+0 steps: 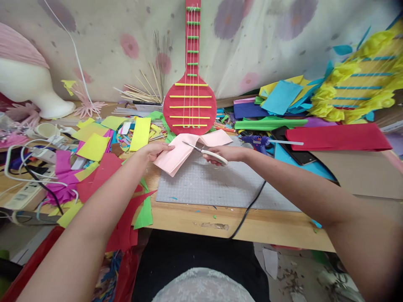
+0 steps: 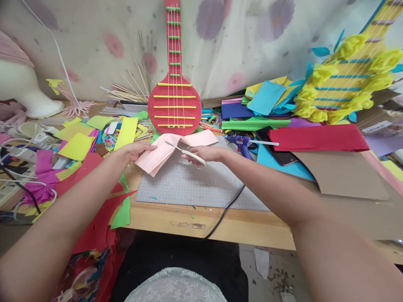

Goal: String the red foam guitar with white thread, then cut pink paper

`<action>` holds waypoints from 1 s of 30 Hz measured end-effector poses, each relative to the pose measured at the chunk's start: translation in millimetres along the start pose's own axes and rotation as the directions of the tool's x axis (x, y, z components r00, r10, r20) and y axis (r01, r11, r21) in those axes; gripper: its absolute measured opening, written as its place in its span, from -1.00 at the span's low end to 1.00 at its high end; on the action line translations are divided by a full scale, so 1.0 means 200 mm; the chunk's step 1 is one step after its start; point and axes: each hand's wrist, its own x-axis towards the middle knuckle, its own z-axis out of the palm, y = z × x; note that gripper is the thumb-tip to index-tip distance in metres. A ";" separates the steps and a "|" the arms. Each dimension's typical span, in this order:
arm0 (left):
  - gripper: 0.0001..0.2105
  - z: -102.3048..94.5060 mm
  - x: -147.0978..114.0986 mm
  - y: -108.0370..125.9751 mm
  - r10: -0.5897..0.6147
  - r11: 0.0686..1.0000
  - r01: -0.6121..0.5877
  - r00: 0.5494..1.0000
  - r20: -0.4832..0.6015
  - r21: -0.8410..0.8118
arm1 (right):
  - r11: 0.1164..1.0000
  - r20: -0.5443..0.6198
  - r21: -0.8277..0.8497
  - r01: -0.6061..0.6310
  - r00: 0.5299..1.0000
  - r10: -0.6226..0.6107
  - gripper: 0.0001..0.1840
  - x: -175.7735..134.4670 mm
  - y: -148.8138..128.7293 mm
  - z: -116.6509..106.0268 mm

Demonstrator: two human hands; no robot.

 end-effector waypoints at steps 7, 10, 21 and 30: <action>-0.83 -0.02 0.01 -0.02 0.012 1.000 -0.012 1.000 0.022 -0.019 | 0.997 -0.020 -0.079 0.009 1.000 -0.011 -0.52 0.00 0.00 0.01; -0.81 -0.02 0.00 -0.02 0.018 1.000 -0.018 1.000 0.019 -0.020 | 0.998 -0.017 -0.066 0.001 1.000 -0.002 -0.52 0.00 -0.01 0.01; -0.74 -0.02 -0.04 0.00 0.028 1.000 -0.028 0.999 0.037 -0.011 | 0.996 0.094 -0.075 -0.041 0.994 0.048 -0.56 0.00 -0.10 -0.02; -0.82 0.06 -0.07 0.02 0.035 0.999 -0.034 0.998 0.046 -0.010 | 0.993 0.079 -0.112 -0.031 0.996 0.041 -0.53 0.03 -0.13 0.01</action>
